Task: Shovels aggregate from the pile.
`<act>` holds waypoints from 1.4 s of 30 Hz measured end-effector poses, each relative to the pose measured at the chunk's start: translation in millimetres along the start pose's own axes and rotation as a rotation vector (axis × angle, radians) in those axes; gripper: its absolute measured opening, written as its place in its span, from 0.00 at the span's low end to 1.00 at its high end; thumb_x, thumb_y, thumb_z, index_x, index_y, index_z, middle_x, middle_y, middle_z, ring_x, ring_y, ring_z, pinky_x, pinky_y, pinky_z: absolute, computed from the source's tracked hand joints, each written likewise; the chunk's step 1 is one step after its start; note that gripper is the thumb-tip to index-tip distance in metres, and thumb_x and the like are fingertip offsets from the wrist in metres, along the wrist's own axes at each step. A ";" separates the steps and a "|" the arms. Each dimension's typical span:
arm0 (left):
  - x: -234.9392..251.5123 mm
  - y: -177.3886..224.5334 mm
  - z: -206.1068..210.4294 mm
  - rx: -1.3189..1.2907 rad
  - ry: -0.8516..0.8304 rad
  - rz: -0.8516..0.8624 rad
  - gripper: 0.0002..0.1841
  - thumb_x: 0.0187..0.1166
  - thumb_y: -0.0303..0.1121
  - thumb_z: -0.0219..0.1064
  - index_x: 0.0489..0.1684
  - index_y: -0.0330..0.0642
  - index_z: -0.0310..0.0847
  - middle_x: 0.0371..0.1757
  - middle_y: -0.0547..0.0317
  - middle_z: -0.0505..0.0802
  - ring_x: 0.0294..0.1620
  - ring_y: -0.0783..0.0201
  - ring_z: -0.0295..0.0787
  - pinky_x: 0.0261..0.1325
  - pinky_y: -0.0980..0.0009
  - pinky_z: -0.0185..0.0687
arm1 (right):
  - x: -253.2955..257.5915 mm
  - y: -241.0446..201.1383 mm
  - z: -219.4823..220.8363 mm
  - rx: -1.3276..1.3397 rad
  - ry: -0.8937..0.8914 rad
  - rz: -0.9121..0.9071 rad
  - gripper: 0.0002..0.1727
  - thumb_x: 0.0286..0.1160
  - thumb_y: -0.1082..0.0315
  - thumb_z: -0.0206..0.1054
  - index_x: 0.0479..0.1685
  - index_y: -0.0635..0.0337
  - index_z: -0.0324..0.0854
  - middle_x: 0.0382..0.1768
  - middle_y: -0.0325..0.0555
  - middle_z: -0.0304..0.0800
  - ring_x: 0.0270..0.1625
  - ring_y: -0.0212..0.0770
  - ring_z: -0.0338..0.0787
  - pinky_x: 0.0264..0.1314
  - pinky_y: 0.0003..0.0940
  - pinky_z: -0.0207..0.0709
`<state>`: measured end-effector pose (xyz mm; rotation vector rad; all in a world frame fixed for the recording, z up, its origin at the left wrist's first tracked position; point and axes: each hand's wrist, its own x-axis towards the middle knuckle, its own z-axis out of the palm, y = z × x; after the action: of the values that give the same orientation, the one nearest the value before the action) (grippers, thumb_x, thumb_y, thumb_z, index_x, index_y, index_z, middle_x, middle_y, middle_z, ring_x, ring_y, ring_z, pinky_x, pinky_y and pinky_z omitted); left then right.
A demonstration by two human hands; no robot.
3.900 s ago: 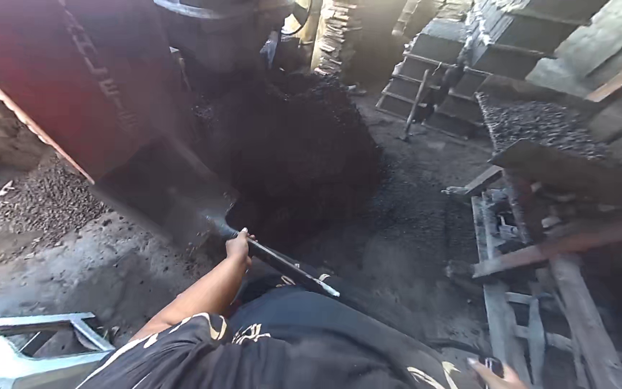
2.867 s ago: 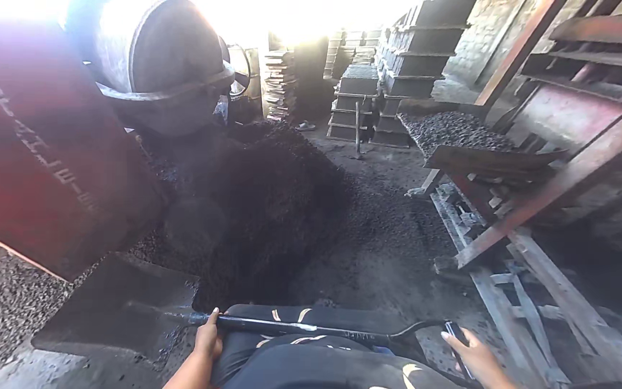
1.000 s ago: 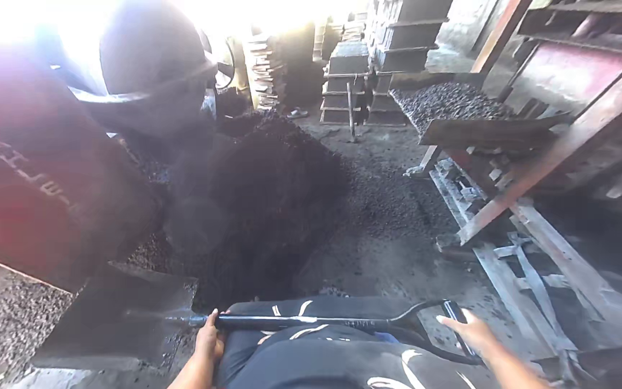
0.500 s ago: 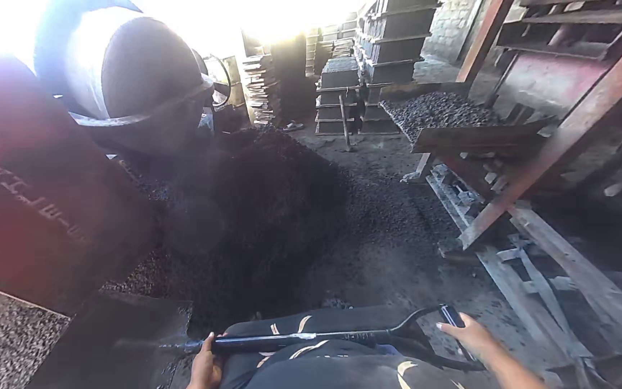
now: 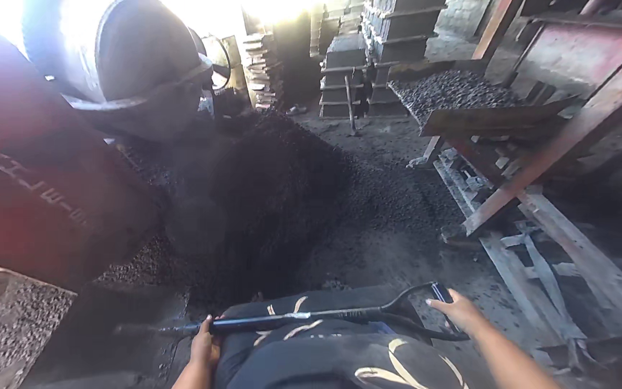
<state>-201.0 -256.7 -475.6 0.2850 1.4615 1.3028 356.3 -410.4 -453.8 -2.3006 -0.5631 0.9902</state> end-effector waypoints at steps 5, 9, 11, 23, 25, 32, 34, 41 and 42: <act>-8.4 1.1 1.4 0.020 0.008 -0.017 0.12 0.94 0.37 0.52 0.54 0.37 0.73 0.38 0.54 0.91 0.38 0.64 0.91 0.43 0.67 0.88 | -7.0 0.7 -1.6 -0.034 -0.001 0.001 0.31 0.82 0.63 0.72 0.80 0.65 0.68 0.56 0.71 0.82 0.39 0.57 0.85 0.44 0.57 0.79; -8.7 1.4 3.0 0.003 0.031 -0.032 0.11 0.93 0.36 0.53 0.55 0.36 0.72 0.38 0.51 0.91 0.37 0.62 0.91 0.43 0.66 0.89 | -8.2 2.7 -2.1 -0.007 0.009 -0.012 0.31 0.81 0.64 0.72 0.79 0.67 0.68 0.56 0.70 0.81 0.38 0.54 0.83 0.42 0.55 0.78; -6.0 0.3 2.5 -0.001 0.035 -0.034 0.11 0.93 0.36 0.53 0.55 0.36 0.72 0.39 0.51 0.91 0.38 0.62 0.92 0.43 0.66 0.89 | -8.1 2.8 -2.0 -0.007 0.010 -0.010 0.30 0.81 0.64 0.72 0.78 0.67 0.68 0.54 0.67 0.81 0.35 0.51 0.81 0.39 0.51 0.78; -5.6 2.8 3.9 0.012 0.031 -0.033 0.10 0.93 0.36 0.53 0.54 0.37 0.73 0.38 0.53 0.91 0.37 0.64 0.92 0.41 0.68 0.89 | -8.2 -3.3 -1.0 0.004 0.006 0.018 0.31 0.81 0.65 0.72 0.81 0.64 0.68 0.59 0.70 0.81 0.39 0.56 0.85 0.43 0.55 0.79; -6.8 3.3 5.4 0.008 0.035 -0.031 0.10 0.93 0.35 0.53 0.53 0.37 0.73 0.37 0.54 0.91 0.36 0.65 0.91 0.40 0.69 0.88 | -6.6 -2.5 -0.8 0.030 0.010 0.014 0.32 0.80 0.66 0.72 0.82 0.64 0.67 0.60 0.71 0.81 0.40 0.57 0.85 0.43 0.56 0.79; -4.5 4.3 7.8 0.012 0.037 -0.025 0.11 0.93 0.36 0.53 0.53 0.37 0.74 0.37 0.54 0.90 0.36 0.65 0.90 0.40 0.69 0.88 | -1.5 -3.7 -1.5 0.035 -0.001 0.035 0.30 0.80 0.64 0.73 0.78 0.67 0.70 0.54 0.70 0.83 0.37 0.54 0.83 0.43 0.53 0.79; -4.0 3.8 7.2 0.014 0.027 -0.019 0.10 0.93 0.36 0.52 0.51 0.37 0.73 0.36 0.54 0.90 0.35 0.64 0.91 0.40 0.68 0.88 | -0.6 -1.7 -1.4 0.045 -0.003 0.023 0.30 0.80 0.64 0.73 0.77 0.67 0.70 0.53 0.69 0.83 0.36 0.53 0.83 0.42 0.52 0.79; -5.5 1.8 6.6 0.027 0.015 -0.012 0.11 0.94 0.36 0.51 0.51 0.37 0.73 0.36 0.55 0.90 0.35 0.65 0.91 0.40 0.68 0.89 | 0.5 2.5 -3.1 0.059 -0.027 0.014 0.32 0.80 0.64 0.73 0.80 0.66 0.68 0.54 0.69 0.83 0.35 0.53 0.85 0.42 0.51 0.81; -5.5 1.5 6.4 0.027 0.015 -0.012 0.11 0.94 0.36 0.51 0.50 0.37 0.73 0.35 0.55 0.91 0.34 0.65 0.91 0.40 0.68 0.89 | 0.4 2.6 -3.3 0.064 -0.034 0.018 0.32 0.80 0.64 0.73 0.80 0.65 0.68 0.53 0.68 0.83 0.34 0.51 0.84 0.41 0.50 0.81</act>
<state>-194.5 -256.8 -470.0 0.2844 1.4923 1.2790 359.5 -413.3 -453.8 -2.2397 -0.5181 1.0425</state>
